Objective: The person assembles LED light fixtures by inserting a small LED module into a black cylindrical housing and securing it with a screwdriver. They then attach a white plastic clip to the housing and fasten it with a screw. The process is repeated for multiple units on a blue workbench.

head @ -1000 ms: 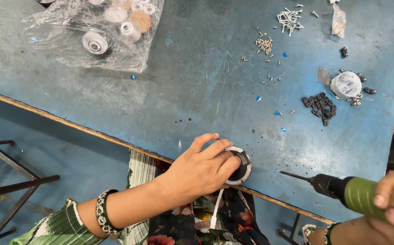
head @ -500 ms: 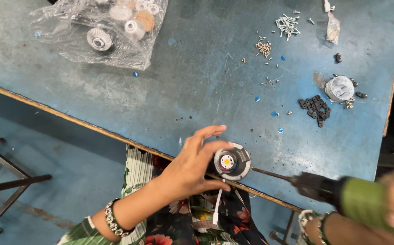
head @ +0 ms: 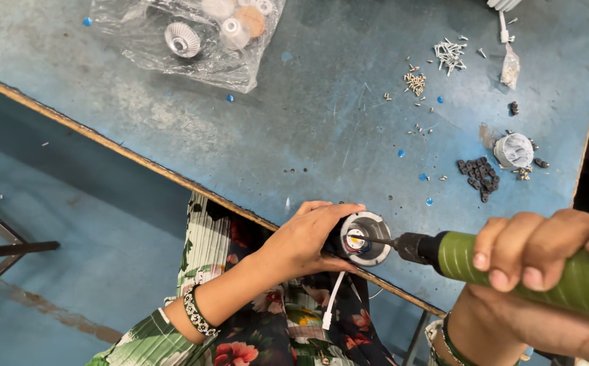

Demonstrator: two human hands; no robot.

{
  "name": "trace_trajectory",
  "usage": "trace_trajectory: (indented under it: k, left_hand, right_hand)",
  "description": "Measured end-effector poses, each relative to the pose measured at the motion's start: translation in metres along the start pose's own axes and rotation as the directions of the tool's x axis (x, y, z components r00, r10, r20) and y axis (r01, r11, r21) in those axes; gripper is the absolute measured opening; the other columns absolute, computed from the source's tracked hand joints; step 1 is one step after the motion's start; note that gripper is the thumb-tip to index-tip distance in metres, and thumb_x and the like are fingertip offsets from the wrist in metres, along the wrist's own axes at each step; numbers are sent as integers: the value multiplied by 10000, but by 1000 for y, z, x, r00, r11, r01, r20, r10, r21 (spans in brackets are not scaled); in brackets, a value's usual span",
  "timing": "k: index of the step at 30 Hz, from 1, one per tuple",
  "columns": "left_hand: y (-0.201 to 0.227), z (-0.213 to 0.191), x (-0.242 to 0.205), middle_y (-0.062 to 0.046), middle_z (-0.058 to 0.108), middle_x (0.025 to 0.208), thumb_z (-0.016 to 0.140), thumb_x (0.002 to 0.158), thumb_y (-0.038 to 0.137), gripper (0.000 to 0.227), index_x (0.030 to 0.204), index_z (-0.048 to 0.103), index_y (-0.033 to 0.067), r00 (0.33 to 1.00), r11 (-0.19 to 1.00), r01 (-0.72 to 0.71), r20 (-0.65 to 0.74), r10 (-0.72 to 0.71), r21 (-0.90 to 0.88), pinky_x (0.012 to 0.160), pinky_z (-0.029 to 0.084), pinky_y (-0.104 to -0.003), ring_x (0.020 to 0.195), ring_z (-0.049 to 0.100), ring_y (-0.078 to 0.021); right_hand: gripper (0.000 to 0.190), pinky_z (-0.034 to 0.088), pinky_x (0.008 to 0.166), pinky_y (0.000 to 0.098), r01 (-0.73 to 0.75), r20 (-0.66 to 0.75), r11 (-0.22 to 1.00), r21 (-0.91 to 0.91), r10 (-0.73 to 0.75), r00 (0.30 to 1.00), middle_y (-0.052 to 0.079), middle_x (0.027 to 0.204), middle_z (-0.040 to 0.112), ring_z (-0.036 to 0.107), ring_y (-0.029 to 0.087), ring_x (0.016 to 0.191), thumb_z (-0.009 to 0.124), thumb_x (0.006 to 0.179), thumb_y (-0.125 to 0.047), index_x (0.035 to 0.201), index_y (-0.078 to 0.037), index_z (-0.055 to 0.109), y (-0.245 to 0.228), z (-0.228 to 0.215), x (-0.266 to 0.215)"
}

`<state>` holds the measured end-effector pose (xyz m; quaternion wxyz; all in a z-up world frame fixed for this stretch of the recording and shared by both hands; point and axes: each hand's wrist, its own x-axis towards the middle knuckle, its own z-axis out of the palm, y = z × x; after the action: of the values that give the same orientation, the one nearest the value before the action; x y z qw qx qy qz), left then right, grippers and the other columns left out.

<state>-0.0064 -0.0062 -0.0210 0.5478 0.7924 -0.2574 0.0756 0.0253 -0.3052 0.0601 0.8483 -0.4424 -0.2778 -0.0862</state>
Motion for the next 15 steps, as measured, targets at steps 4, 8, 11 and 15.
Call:
trace_trajectory:
  k: [4,8,11,15]
  left_hand:
    - [1,2,-1,-93,662,1348,910,716,404,913,1461,485,93,1000,1000,-1,-12,1,1,1124,421,-435,1240,607,-338]
    - [1,1,-1,-93,659,1361,910,715,405,918,1467,484,93,999,1000,-19,-26,19,9,1118,430,-431,1235,615,-330]
    - [3,1,0,-86,661,1349,915,718,406,916,1466,487,95,1000,1000,-2,-26,2,13,1120,429,-428,1229,623,-324]
    - [9,-2,3,-84,666,1328,920,692,377,901,1444,507,100,1000,1000,19,-14,-19,23,1080,432,-422,1206,625,-318]
  right_hand:
    - [822,403,595,391,-14,-11,1000,-15,14,1000,53,826,479,501,215,635,601,818,-832,1172,-100,482,-2,-2,0]
    - [818,407,586,391,-39,-4,999,13,39,999,86,774,508,494,224,620,487,894,-853,1150,-76,473,5,11,3]
    - [833,439,568,398,-64,24,998,-24,65,998,102,741,514,497,218,585,439,893,-864,1130,-66,470,11,24,18]
    - [903,451,452,388,-102,42,979,-176,111,993,83,638,512,500,210,494,414,808,-931,1044,-62,475,20,38,49]
